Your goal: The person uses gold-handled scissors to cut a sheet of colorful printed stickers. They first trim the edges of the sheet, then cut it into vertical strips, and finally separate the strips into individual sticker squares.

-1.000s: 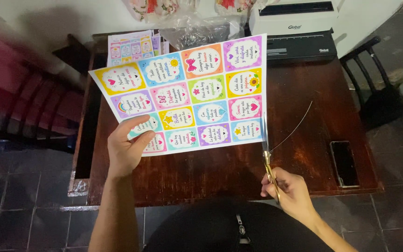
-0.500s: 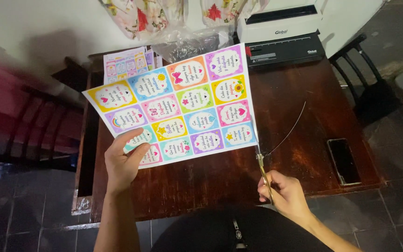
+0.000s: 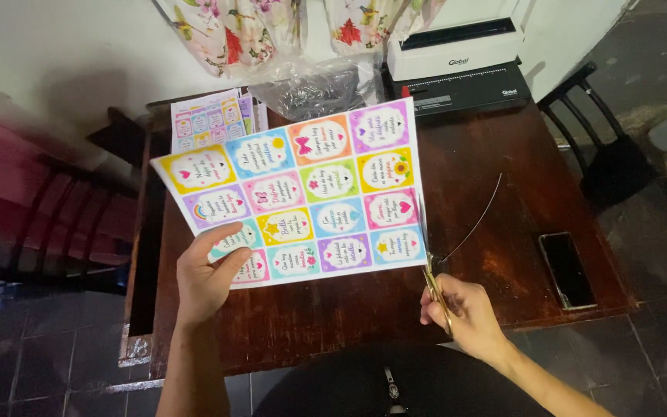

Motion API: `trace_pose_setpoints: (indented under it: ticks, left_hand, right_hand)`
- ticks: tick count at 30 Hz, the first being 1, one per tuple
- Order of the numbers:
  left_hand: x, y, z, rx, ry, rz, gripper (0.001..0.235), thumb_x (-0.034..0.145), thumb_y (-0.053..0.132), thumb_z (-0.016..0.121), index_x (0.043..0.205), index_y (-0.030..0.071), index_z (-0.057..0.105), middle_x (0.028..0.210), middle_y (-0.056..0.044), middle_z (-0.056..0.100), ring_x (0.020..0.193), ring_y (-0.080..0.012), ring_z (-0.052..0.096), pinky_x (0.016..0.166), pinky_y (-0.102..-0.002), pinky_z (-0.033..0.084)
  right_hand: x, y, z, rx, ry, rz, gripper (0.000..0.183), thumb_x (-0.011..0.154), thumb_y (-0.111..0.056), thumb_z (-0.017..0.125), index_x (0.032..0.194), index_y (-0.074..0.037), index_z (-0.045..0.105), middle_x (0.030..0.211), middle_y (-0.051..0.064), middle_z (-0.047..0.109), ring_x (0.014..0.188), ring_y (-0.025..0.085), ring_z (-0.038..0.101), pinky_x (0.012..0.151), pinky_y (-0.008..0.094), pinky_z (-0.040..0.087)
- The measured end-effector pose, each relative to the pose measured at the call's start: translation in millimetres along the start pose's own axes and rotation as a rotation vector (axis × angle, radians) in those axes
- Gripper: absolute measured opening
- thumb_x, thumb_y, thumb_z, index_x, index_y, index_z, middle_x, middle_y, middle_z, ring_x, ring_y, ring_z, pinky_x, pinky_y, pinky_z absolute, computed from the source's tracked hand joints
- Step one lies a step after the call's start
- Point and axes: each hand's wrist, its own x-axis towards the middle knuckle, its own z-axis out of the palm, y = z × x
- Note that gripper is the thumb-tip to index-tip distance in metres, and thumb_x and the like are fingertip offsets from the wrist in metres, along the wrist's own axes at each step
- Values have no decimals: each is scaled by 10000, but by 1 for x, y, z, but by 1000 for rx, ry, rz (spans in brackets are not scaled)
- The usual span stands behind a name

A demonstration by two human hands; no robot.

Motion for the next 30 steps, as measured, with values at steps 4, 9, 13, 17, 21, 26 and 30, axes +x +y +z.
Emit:
trace_pose_setpoints:
  ticks: [4,9,13,17,21,26,30]
  left_hand:
    - [-2,-4,0,28,-21,-31,365,858,11,767,1217,1,702,1183,-122,723,1029,-157,701,835,-278,609]
    - [-5,-8,-2,21,-42,-17,348,868,19,766,1211,12,707,1182,-123,731,1034,-156,708,843,-281,611]
    - [-5,-13,-2,23,-51,-26,345,874,26,759,1214,15,699,1194,-118,724,1039,-152,715,839,-278,619]
    - [-4,-12,-1,9,-44,-38,354,867,17,763,1215,6,702,1203,-132,712,1049,-163,711,847,-283,612]
    - [-5,-8,-2,10,-52,-57,352,872,21,757,1219,11,700,1202,-135,714,1040,-168,718,838,-284,616]
    - [-6,-12,-1,11,-53,-75,355,868,27,754,1218,10,700,1202,-136,712,1040,-170,719,834,-286,620]
    - [-6,-18,-1,-21,-71,-66,355,873,35,751,1223,15,694,1206,-131,719,1042,-165,721,834,-280,627]
  right_hand:
    - [7,-6,3,52,9,-40,406,890,-431,723,863,-28,681,709,49,720,642,124,722,557,266,551]
    - [10,-14,6,41,32,0,332,913,-354,702,883,-24,680,719,50,724,657,133,725,579,268,556]
    - [9,-7,10,31,48,12,261,907,-278,702,897,-19,673,694,51,724,642,133,724,568,267,555]
    - [10,-6,12,51,83,54,193,928,-195,689,882,-9,671,685,47,705,620,128,723,563,262,574]
    - [11,-9,13,11,111,45,156,908,-154,717,853,-13,676,664,43,699,581,119,704,526,257,568]
    - [10,-9,15,-12,125,51,147,896,-138,726,833,-15,676,668,39,706,570,117,693,510,259,546]
    - [13,-7,17,-23,128,83,137,888,-135,726,830,-19,682,662,43,711,558,117,699,499,261,562]
